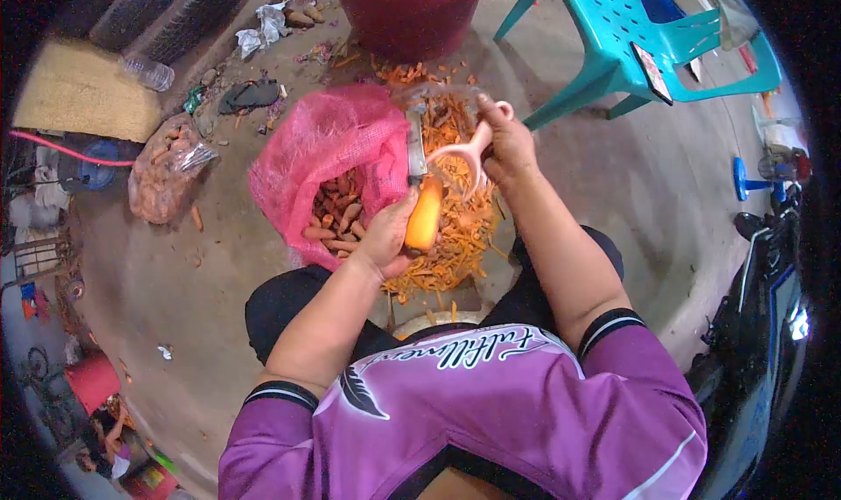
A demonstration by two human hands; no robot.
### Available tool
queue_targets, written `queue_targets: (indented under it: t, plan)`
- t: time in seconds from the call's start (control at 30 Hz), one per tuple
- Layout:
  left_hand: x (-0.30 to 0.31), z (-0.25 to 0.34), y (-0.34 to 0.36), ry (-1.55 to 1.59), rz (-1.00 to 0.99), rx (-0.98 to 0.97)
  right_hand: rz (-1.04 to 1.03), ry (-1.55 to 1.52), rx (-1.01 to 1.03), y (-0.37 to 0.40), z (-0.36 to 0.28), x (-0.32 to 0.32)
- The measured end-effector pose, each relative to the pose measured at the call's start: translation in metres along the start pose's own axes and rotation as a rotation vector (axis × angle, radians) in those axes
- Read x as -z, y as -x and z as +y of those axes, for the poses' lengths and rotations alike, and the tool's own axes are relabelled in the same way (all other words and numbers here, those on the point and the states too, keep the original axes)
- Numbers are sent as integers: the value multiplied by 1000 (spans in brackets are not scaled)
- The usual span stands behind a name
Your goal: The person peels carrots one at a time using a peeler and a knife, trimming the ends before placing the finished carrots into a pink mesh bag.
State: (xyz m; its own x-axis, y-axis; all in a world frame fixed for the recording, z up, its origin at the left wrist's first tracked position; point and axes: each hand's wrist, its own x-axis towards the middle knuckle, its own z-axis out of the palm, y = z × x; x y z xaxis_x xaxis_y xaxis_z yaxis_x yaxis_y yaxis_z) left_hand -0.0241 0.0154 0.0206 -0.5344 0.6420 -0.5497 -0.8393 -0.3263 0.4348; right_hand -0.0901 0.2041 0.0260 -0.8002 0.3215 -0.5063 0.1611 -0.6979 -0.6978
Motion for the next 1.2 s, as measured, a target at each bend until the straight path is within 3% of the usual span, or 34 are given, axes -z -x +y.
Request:
queue_targets:
  t: [0.07, 0.17, 0.4, 0.43, 0.53, 0.57, 0.7, 0.93, 1.03, 1.13, 1.2]
  plan:
    - [-1, -1, 1, 4, -7, -1, -20, 99, -58, 11, 1, -5]
    - [-3, 2, 2, 66, -49, 25, 65, 131, 154, -14, 2, 14]
    - [-12, 0, -8, 242, 214, -51, -338, 352, -17, 58, 21, -20]
    - [-15, 1, -8, 260, 265, -34, -300, 344, -17, 56, 21, -19]
    - [15, -11, -10, 160, -107, 39, -154, 424, 58, 10, 29, 2]
    - [1, -9, -3, 144, -22, 109, -78, 333, 116, -7, 23, 11]
    - [-8, 3, 3, 173, -61, 136, 162, 175, 253, -25, 2, 24]
    - [-4, -1, -3, 52, 121, -5, -269, 306, -72, 49, 19, -15]
    - [3, -5, -5, 73, 37, 39, -244, 261, -72, 39, 19, -11]
    - [1, -5, 0, 118, -87, 126, 0, 376, 292, -18, 12, 19]
    - [-9, 0, 4, 132, -119, 112, 98, 236, 258, -21, 6, 21]
